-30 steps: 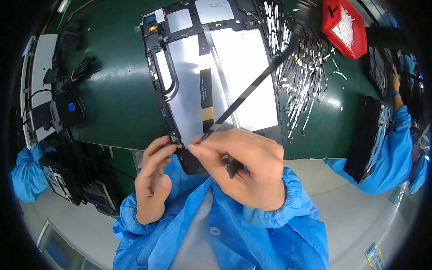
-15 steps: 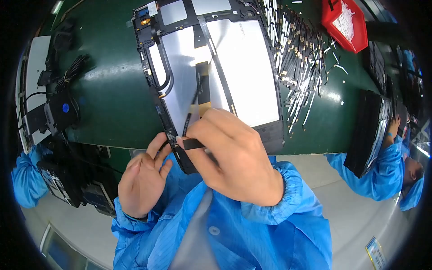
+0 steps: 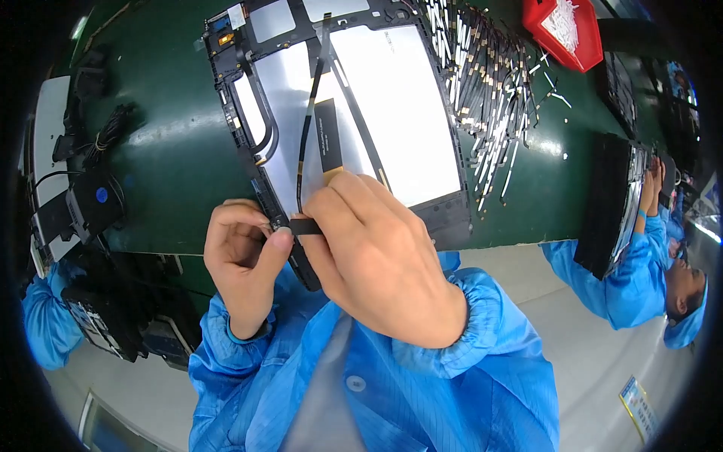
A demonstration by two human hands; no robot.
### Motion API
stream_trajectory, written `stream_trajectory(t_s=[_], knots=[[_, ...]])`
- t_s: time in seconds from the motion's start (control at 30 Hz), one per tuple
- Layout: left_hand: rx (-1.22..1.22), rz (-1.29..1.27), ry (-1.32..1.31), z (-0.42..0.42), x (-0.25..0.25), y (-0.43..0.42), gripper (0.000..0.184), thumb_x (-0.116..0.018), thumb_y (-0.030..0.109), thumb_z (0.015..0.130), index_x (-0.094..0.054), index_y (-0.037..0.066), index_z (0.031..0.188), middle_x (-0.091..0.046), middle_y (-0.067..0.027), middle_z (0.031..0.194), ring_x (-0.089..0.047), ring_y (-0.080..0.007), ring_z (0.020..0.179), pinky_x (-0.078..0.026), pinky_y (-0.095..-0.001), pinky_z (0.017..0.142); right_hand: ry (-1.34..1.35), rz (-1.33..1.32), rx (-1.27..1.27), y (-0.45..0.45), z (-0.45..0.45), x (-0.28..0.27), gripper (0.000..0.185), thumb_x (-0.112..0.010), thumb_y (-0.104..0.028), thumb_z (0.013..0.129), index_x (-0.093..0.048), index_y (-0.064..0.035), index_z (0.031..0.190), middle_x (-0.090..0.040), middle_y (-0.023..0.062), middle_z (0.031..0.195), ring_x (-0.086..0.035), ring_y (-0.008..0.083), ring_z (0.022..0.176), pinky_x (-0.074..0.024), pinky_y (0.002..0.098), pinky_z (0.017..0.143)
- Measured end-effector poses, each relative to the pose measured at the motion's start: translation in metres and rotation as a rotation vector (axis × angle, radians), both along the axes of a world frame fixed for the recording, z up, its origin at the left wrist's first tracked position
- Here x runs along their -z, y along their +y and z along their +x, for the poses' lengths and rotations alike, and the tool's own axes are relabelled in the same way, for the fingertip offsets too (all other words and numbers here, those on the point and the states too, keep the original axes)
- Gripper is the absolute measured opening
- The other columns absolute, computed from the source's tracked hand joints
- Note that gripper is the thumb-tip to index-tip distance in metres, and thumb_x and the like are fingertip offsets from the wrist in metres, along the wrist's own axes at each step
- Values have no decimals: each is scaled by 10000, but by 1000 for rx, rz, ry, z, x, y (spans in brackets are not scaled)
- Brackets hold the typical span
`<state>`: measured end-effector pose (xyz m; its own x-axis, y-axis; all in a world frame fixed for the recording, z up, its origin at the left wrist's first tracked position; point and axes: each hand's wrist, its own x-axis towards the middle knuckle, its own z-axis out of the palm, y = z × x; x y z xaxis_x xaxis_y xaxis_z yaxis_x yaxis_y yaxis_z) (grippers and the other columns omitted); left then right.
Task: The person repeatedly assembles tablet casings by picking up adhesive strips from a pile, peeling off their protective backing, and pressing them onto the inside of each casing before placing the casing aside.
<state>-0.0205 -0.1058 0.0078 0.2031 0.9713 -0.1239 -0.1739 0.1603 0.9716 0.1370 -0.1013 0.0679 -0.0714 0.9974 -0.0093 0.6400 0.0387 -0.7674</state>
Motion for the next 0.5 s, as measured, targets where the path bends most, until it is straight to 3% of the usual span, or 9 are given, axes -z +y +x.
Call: stream_trajectory(t_s=[0.5], knots=[[-17, -15, -86, -7, 9, -2, 122, -565, -1, 857, -525, -25, 969, -522, -85, 954, -529, -96, 805, -440, -211, 721, 45, -95, -111, 5, 8, -8, 142, -653, 41, 704, -586, 33, 829, -536, 142, 791, -553, 285, 706, -452, 339, 612]])
